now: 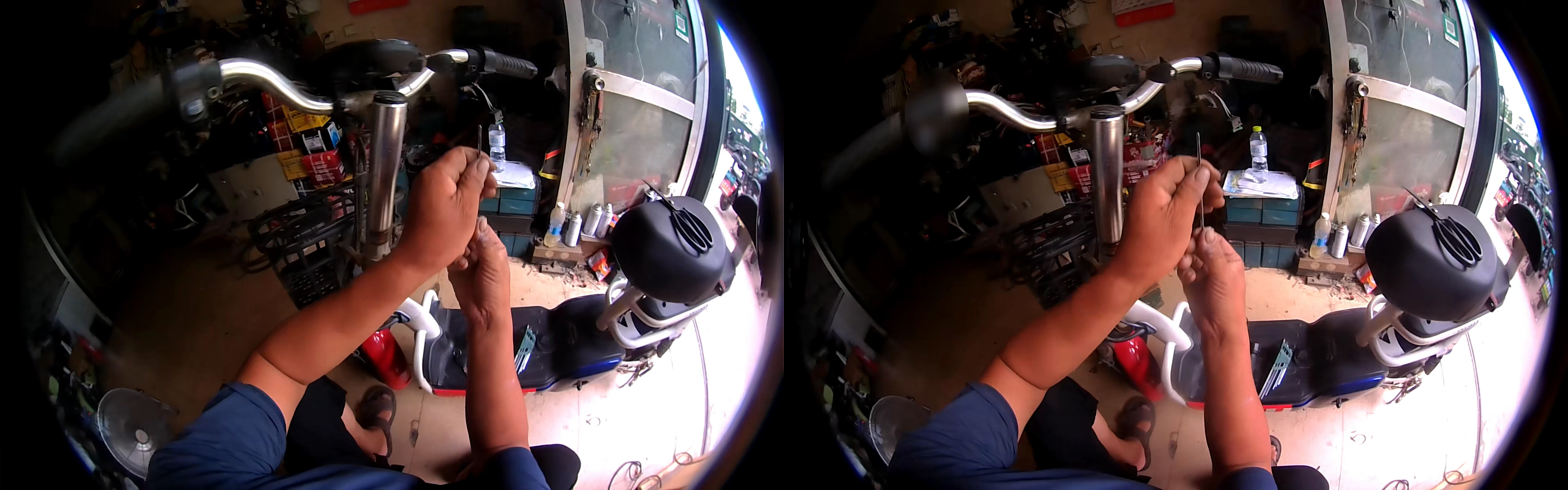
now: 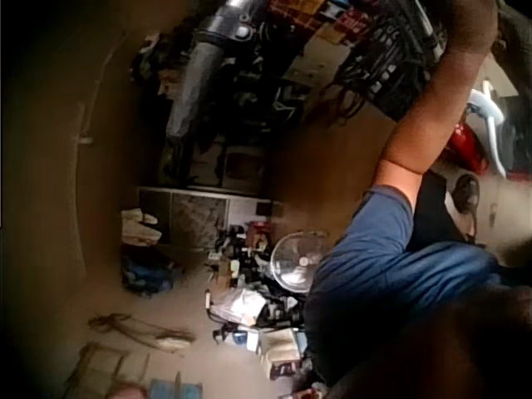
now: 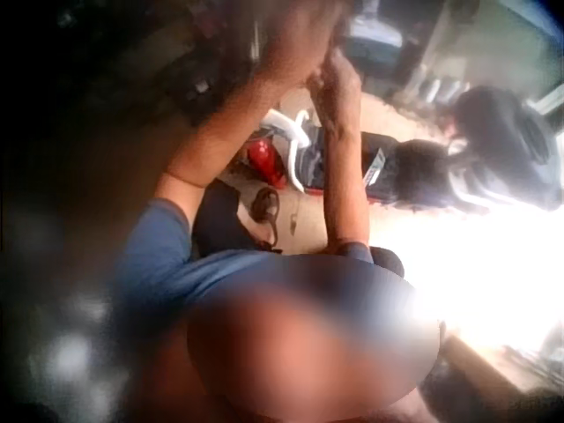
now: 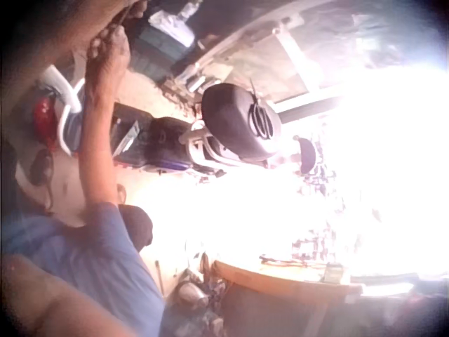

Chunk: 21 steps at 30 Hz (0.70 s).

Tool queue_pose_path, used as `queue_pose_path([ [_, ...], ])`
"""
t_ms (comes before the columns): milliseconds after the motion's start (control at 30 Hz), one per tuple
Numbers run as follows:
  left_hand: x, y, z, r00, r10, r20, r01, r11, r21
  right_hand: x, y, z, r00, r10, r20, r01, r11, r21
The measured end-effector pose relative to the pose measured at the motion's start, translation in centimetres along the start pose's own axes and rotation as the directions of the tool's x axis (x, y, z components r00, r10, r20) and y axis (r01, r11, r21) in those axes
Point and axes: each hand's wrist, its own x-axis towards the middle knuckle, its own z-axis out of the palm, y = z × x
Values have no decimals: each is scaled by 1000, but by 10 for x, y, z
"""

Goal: The person unscrews a bracket from the handlebar of a scooter using a tool, holds a small plastic part, and then places a black basket onto the front frame of the scooter.

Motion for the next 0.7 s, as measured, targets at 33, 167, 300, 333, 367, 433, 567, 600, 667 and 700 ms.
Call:
queue_pose_path([
  [33, 10, -6, 8, 998, -40, -46, 39, 999, -21, 9, -2, -2, 1000, -23, -21, 23, 1000, -3],
  [167, 46, -42, 23, 985, -70, -157, 68, 998, -15, 50, -14, -17, 992, -27, -125, 30, 999, 25],
  [300, 91, -81, 28, 889, 195, -415, -126, 974, 189, 98, -24, -35, 992, -94, -79, 102, 989, 110],
  [333, 102, -85, 32, 851, 241, -466, -176, 968, 179, 107, -28, -38, 992, -111, -64, 119, 983, 140],
  [367, 109, -83, 34, 883, 194, -427, -170, 981, 94, 115, -32, -38, 990, -128, -61, 136, 979, 152],
  [433, 121, -72, 41, 936, 106, -335, -139, 987, -77, 125, -37, -41, 983, -155, -98, 169, 973, 157],
  [567, 136, -72, 45, 941, 73, -329, -116, 987, -113, 128, -30, -44, 982, -126, -141, 155, 963, 220],
  [600, 138, -73, 46, 948, 67, -310, -111, 986, -126, 127, -30, -41, 978, -142, -150, 174, 958, 230],
  [667, 143, -80, 48, 948, 57, -314, -112, 981, -161, 128, -27, -35, 972, -187, -143, 212, 958, 195],
  [700, 144, -85, 48, 942, 52, -332, -98, 988, -123, 125, -27, -29, 975, -161, -156, 187, 967, 174],
])
